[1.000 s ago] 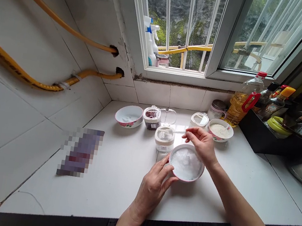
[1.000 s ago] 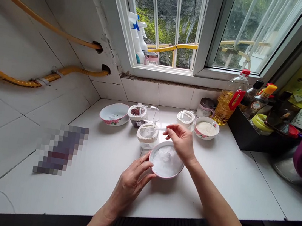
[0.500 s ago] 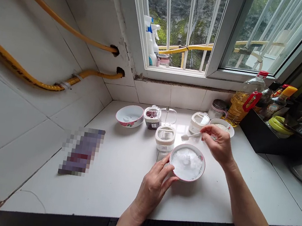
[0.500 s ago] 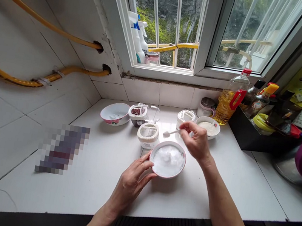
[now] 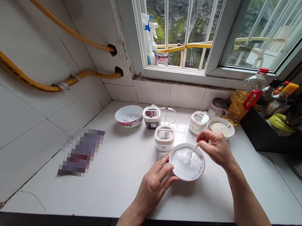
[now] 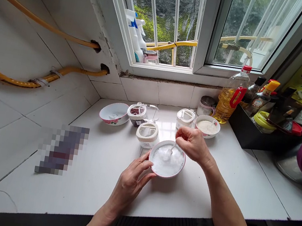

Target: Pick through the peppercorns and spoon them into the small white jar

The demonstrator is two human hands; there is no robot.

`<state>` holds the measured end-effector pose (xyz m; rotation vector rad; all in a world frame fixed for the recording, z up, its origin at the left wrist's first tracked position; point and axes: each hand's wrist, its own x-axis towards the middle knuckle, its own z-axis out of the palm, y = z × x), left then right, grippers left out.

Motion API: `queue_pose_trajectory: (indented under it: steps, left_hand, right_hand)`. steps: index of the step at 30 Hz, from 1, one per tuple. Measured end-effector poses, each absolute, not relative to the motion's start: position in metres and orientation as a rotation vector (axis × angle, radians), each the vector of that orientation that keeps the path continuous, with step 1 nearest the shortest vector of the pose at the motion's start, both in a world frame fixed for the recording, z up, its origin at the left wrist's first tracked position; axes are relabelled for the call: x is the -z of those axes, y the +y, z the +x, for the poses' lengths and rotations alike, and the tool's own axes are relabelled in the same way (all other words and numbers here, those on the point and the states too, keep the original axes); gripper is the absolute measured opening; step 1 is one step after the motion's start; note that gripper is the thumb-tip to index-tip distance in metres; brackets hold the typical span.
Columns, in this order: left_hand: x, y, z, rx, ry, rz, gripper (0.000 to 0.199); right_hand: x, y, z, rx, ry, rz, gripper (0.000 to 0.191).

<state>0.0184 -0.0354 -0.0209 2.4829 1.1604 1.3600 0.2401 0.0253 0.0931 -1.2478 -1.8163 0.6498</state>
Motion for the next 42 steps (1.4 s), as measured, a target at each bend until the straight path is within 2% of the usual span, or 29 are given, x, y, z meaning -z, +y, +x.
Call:
queue_pose_trajectory:
  steps: [14, 27, 31, 36, 39, 42]
  left_hand:
    - [0.020, -0.036, 0.018, -1.353, 1.150, 2.469, 0.013]
    - [0.020, -0.036, 0.018, -1.363, 1.136, 2.465, 0.015]
    - [0.020, -0.037, 0.019, -1.368, 1.138, 2.451, 0.015]
    - [0.020, -0.037, 0.019, -1.348, 1.144, 2.452, 0.015]
    - [0.021, -0.037, 0.019, -1.363, 1.147, 2.447, 0.015]
    - [0.021, -0.036, 0.019, -1.353, 1.149, 2.445, 0.015]
  right_hand:
    - [-0.097, 0.036, 0.255, -0.863, -1.513, -1.229, 0.008]
    - [-0.076, 0.052, 0.232, -1.179, -1.162, -1.147, 0.008]
    - [-0.065, 0.053, 0.215, -1.036, -1.211, -1.047, 0.014]
    - [-0.053, 0.047, 0.203, -0.594, -1.596, -0.951, 0.010]
    - [-0.052, 0.044, 0.202, -0.318, -1.883, -0.877, 0.017]
    - [-0.056, 0.041, 0.204, -0.232, -1.927, -0.860, 0.019]
